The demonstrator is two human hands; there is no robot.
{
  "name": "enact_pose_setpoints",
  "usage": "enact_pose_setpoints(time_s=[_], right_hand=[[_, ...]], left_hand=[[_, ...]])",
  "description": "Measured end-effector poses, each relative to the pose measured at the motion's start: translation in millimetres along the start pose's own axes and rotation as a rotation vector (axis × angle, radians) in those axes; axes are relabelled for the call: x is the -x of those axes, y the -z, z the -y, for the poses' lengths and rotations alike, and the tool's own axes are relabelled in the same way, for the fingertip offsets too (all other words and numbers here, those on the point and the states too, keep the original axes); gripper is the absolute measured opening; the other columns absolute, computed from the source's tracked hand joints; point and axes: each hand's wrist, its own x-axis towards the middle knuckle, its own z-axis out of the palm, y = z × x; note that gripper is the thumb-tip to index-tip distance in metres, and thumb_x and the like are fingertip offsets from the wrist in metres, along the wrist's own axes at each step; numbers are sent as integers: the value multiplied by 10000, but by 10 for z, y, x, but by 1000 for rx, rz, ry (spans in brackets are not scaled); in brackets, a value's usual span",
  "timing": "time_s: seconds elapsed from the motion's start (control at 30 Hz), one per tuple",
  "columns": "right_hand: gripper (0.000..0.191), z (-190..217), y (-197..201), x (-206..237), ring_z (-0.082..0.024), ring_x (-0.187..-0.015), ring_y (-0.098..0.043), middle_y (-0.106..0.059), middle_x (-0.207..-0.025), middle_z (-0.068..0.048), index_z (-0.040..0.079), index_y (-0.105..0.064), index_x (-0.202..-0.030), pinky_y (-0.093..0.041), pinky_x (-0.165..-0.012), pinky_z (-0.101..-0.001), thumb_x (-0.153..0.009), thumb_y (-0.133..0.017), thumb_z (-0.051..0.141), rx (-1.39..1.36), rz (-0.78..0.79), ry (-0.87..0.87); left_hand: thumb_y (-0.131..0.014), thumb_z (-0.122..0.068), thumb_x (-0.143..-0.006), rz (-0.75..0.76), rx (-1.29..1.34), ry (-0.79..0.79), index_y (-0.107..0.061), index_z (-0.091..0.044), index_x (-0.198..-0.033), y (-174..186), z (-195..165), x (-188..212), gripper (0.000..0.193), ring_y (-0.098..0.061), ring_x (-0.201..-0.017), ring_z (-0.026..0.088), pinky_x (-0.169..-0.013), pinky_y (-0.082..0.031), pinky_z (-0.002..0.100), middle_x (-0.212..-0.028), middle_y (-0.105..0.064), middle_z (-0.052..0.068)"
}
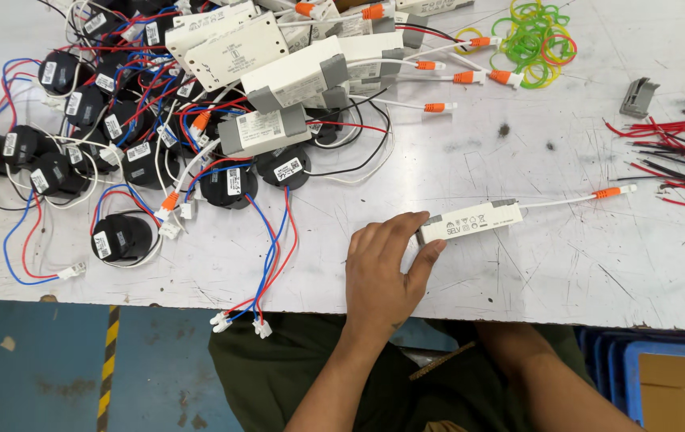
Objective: The person assembles small white electronic modules by inserting red and black wires into terminal blocks and tightening them with a yellow screwdriver. They then attach gray plastic end caps to the modules and place the completed units on the table.
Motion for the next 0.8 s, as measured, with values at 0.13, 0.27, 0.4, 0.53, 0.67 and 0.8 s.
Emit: enact_pose_setpoints(time_s=[0.13, 0.27, 0.4, 0.53, 0.67, 0.8], right_hand=[[371, -9, -22, -34, -357, -1099, -669, -691, -1205, -176, 109, -685, -1224, -538, -962, -460, -920, -641, 317, -8, -12, -11], [386, 6, -29, -73, -356, -1111, -667, -686, -1218, -178, 105, -676, -1240, -536, -969, -460, -919, -641, 317, -7, -25, -9], [402, 43, -5, -82, -356, -1122, -664, -681, -1230, -181, 100, -666, -1256, -534, -975, -460, -918, -641, 317, -1, -30, -10], [419, 86, 41, -66, -355, -1134, -661, -676, -1243, -184, 95, -656, -1272, -532, -981, -460, -917, -641, 317, -2, -32, -6], [435, 167, 98, -54, -354, -1146, -659, -671, -1256, -186, 90, -646, -1288, -530, -988, -460, -916, -641, 317, -4, -62, 21], [452, 303, 122, 17, -353, -1157, -656, -666, -1269, -189, 85, -637, -1304, -528, -994, -460, -915, -641, 317, -26, -135, 116]], left_hand=[[-732, -293, -977, 0, 4, -14, -673, -72, -1234, 7, 8, -7, 345, -652, -997, 250, -940, -475, 389, -1139, -737, 71], [-734, -296, -974, -3, 17, -10, -682, -74, -1227, -6, 24, 1, 340, -656, -980, 242, -926, -473, 379, -1130, -741, 67], [-728, -294, -982, -19, 11, -18, -681, -75, -1229, -13, 32, 8, 333, -658, -981, 240, -942, -476, 376, -1140, -741, 67], [-725, -296, -985, -23, -1, -24, -682, -75, -1234, -17, 28, 5, 336, -661, -990, 239, -952, -475, 380, -1134, -741, 64], [-725, -298, -976, -17, -7, -24, -688, -78, -1225, -19, 30, -1, 334, -660, -988, 244, -932, -472, 378, -1133, -743, 63], [-725, -294, -971, -22, -9, -37, -689, -82, -1232, -18, 55, -13, 339, -661, -988, 247, -934, -475, 383, -1122, -740, 62]])
